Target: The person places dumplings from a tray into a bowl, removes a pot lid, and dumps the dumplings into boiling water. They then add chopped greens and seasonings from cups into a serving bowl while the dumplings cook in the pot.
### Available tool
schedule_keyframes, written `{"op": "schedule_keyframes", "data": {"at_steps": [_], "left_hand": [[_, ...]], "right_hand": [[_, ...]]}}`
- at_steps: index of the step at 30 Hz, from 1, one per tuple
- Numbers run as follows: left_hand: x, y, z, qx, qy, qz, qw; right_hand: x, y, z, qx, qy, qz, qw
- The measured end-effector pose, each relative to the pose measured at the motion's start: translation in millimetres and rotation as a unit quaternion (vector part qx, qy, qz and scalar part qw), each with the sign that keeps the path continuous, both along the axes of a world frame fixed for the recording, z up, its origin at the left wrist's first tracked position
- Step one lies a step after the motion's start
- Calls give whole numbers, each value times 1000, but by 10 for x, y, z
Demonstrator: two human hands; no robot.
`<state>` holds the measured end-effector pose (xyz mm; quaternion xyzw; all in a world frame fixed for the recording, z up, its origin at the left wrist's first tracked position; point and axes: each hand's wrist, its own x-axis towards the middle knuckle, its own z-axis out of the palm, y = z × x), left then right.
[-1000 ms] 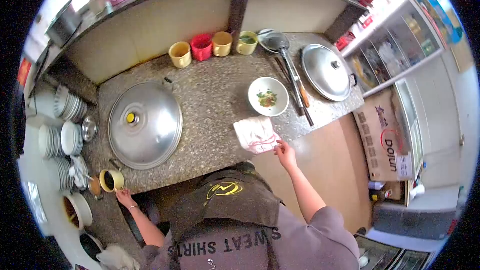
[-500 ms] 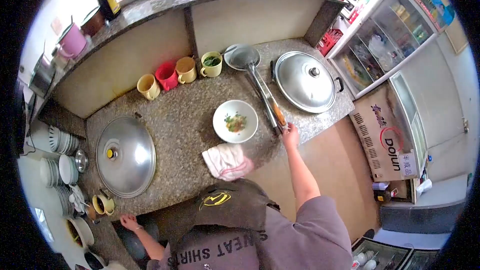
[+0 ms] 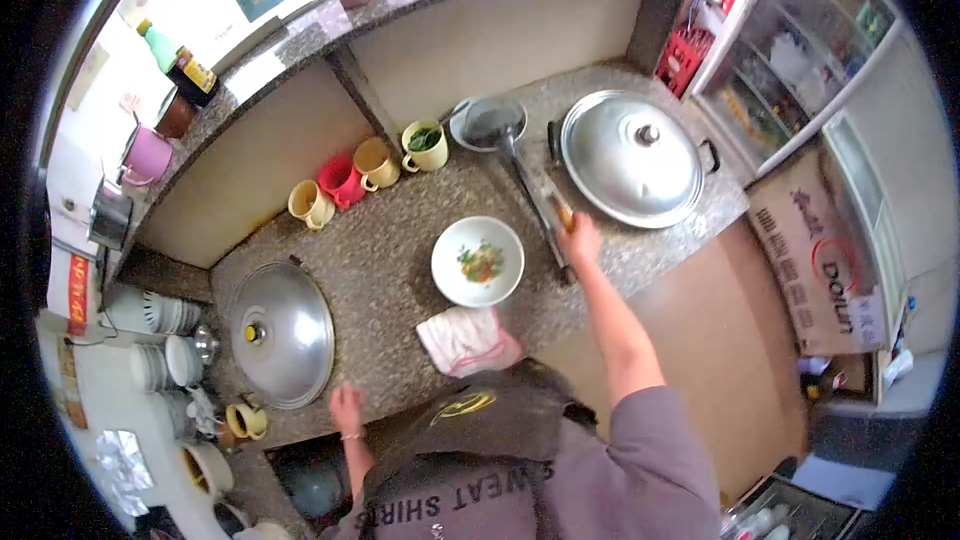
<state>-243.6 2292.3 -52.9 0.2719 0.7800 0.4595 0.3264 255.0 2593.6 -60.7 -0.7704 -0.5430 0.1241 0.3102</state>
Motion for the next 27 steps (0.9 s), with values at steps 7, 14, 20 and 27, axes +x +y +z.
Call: {"op": "schedule_keyframes", "data": {"at_steps": [7,14,20,27], "left_hand": [[1366,894,114,-55,170,-314,932],[1842,1147,-332,-206,326,-412,825],[2393,1593,127,-278,212,-521,778],[5720,3837,1067,92,167,-500,845]], "right_hand": [[2,-375,449,60,155,-60,984],[809,-877,579,89,269,-76,956],[2278,-895,478,81,270,-110,953],[3713,-967,483,61,271,-103,955]]}}
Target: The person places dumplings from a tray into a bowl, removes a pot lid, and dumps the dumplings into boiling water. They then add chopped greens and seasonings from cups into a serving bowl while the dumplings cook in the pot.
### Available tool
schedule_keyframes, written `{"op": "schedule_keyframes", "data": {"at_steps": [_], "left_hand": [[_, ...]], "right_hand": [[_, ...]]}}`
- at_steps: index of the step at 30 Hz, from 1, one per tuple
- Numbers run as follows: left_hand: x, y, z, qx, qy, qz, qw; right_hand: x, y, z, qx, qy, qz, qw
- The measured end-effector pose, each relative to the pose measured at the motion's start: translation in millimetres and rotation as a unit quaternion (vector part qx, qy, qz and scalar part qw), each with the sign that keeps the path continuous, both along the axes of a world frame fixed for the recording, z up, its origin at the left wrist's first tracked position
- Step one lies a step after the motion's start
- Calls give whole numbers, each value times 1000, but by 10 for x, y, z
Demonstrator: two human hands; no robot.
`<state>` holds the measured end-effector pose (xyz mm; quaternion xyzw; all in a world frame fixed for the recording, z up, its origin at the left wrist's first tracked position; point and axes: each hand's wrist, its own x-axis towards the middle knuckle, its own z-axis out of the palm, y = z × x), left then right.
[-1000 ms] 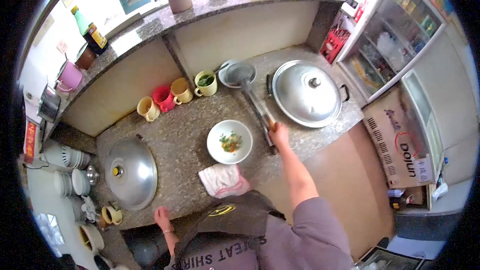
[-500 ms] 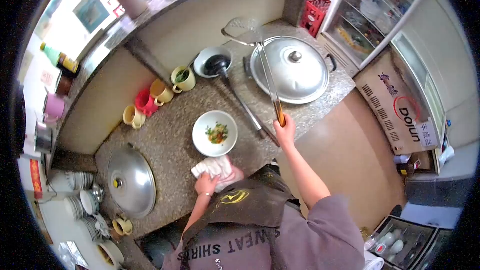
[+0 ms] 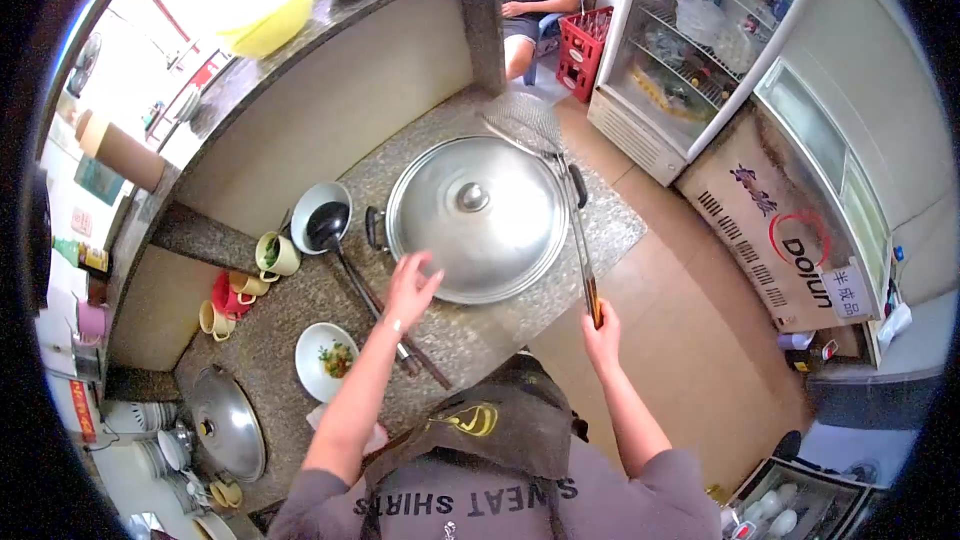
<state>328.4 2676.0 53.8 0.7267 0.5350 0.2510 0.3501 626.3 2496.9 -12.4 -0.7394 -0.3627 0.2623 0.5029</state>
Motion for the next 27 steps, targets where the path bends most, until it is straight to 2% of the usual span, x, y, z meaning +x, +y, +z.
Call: {"op": "schedule_keyframes", "data": {"at_steps": [2,4,5,7,11,15,17,20,22,24,26,27], "left_hand": [[552,581,-290,144,52,-16,988],[989,936,-205,100,144,0,984],[1093,1054,-229,100,148,-5,984],[1237,1290,-353,92,213,-43,972],[1264,1444,-408,80,201,-68,974],[1247,1515,-378,86,190,-62,976],[1208,1464,-191,95,127,-44,986],[945,1359,461,119,127,-17,985],[571,1295,776,139,65,16,988],[180,1064,1200,172,41,36,984],[-293,801,1394,141,-54,59,987],[-522,647,1477,147,-47,67,986]], "right_hand": [[201,-99,106,-35,13,-2,999],[330,-233,106,-15,33,-22,999],[366,-313,104,-16,37,-26,999],[438,-464,93,-32,70,-50,996],[528,-649,90,-51,113,-73,990],[648,-468,49,-60,132,-82,986],[756,-287,126,-60,119,-75,988],[875,-35,202,-80,77,-44,993],[866,170,329,-62,28,-29,997],[878,329,275,-89,27,1,996],[852,496,201,-110,24,38,993],[812,589,168,-129,7,74,989]]}}
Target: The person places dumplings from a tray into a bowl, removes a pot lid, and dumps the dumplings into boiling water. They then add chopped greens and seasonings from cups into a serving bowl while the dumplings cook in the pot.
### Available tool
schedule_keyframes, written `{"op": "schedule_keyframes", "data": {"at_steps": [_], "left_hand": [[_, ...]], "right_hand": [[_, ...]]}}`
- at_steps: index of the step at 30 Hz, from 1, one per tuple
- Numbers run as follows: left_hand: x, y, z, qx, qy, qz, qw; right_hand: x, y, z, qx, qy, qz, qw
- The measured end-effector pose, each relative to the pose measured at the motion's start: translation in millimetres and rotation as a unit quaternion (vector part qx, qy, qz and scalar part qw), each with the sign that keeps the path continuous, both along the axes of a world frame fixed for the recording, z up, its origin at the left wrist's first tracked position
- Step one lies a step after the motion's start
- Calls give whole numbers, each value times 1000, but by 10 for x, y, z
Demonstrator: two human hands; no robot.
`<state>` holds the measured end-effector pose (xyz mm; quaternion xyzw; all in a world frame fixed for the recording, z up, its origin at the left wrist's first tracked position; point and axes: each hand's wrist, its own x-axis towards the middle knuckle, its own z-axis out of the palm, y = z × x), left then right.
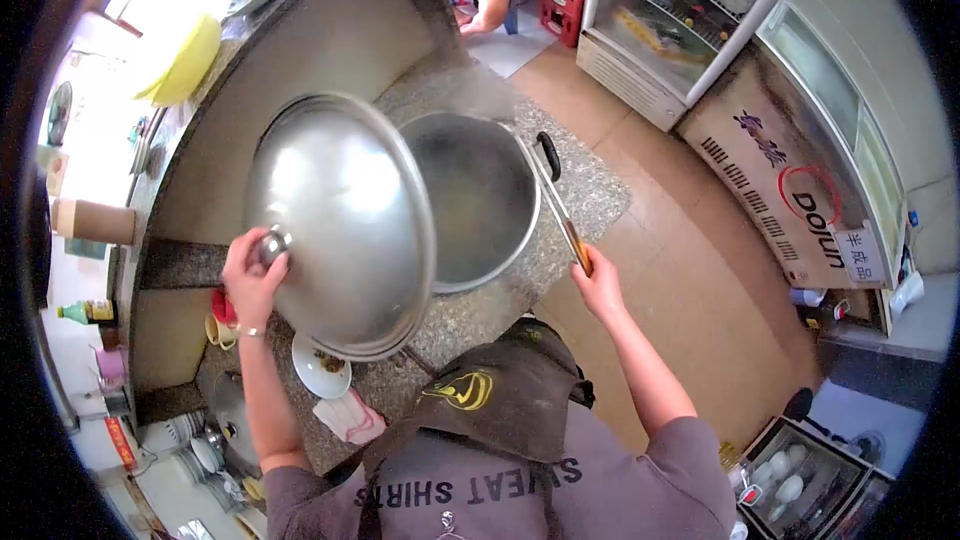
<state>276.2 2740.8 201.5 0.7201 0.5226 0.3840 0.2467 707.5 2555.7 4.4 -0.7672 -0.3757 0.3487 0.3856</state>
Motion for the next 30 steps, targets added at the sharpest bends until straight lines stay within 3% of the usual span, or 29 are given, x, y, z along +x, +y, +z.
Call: {"op": "schedule_keyframes", "data": {"at_steps": [4,7,11,13,15,17,21,23,30], "left_hand": [[-629,-686,334,6,99,106,989],[-1199,-1064,227,-3,100,186,977],[-1795,-1576,140,-27,229,240,943],[-1996,-1826,75,-51,211,271,938],[-2237,-2064,-28,-81,294,309,901],[-2391,-2297,-101,-103,263,338,898],[-2779,-2736,-267,-63,324,361,872],[-2867,-2913,-288,-116,294,414,853],[-3004,-3264,-350,-94,242,457,851]], "right_hand": [[-224,406,-146,-27,-39,103,994],[-365,720,-187,-44,-78,169,982],[-476,1082,-286,-38,-160,243,956],[-505,1236,-454,-18,-179,250,951],[-536,1344,-496,-14,-195,267,944],[-574,1440,-460,-50,-210,271,938],[-586,1622,-572,-74,-241,297,921],[-607,1645,-586,-56,-229,304,923],[-558,1668,-626,-51,-218,293,929]]}}
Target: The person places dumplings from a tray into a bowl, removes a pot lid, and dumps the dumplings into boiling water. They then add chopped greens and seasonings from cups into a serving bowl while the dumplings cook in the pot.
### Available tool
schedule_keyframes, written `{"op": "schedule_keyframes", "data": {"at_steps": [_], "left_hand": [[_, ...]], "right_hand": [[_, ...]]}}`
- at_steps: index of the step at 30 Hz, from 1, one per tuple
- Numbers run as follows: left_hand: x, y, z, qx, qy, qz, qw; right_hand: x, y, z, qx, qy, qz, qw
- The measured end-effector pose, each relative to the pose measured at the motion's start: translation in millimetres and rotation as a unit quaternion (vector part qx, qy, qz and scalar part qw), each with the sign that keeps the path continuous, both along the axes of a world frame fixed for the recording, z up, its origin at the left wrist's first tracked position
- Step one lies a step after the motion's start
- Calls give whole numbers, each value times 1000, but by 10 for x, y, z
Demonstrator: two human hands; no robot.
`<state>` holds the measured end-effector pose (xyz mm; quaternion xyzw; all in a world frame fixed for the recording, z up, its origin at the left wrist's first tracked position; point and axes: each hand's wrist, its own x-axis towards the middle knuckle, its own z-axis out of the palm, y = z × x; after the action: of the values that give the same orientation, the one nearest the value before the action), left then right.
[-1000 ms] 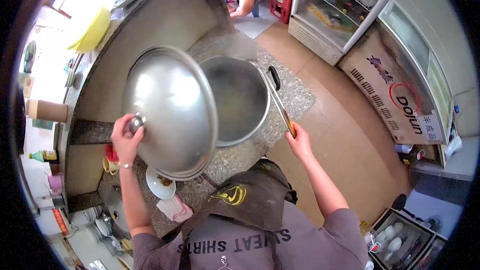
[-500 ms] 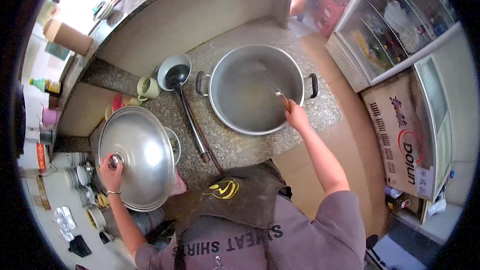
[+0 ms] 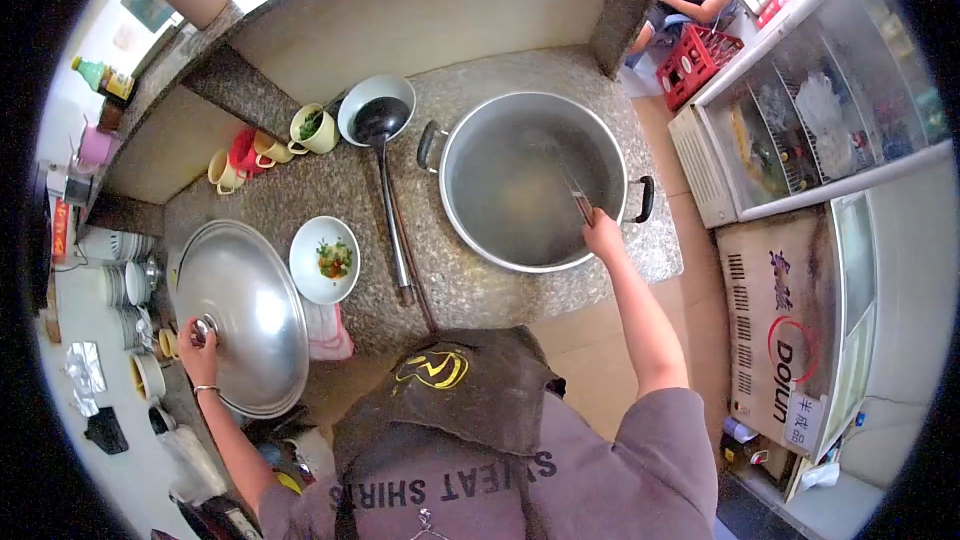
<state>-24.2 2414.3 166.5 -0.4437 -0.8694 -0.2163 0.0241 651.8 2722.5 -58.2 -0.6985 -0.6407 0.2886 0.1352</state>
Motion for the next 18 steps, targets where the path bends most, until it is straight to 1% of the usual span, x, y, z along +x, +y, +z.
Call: {"op": "schedule_keyframes", "data": {"at_steps": [3,5,6,8,11,12,14,15,17,18], "left_hand": [[-65,-85,-58,-5,7,11,1000],[-115,-127,-118,18,14,6,1000],[-117,-136,-128,18,11,7,1000],[-122,-146,-143,15,3,5,1000],[-125,-170,-167,11,-18,16,1000],[-135,-179,-186,11,-19,16,1000],[-154,-196,-223,16,-4,4,1000],[-151,-199,-228,16,-5,3,1000],[-145,-199,-225,2,-20,12,1000],[-154,-204,-236,2,-21,12,1000]], "right_hand": [[45,2,40,-14,1,9,1000],[111,7,60,-60,-18,10,998],[150,2,59,-59,-21,10,998],[232,-24,53,-99,-11,22,995],[364,-111,-85,-98,6,21,995],[359,-128,-31,-98,5,21,995],[318,-186,169,-220,34,-12,975],[281,-216,257,-220,33,-12,975],[206,-270,402,-274,43,-24,960],[166,-290,479,-274,43,-25,960]]}}
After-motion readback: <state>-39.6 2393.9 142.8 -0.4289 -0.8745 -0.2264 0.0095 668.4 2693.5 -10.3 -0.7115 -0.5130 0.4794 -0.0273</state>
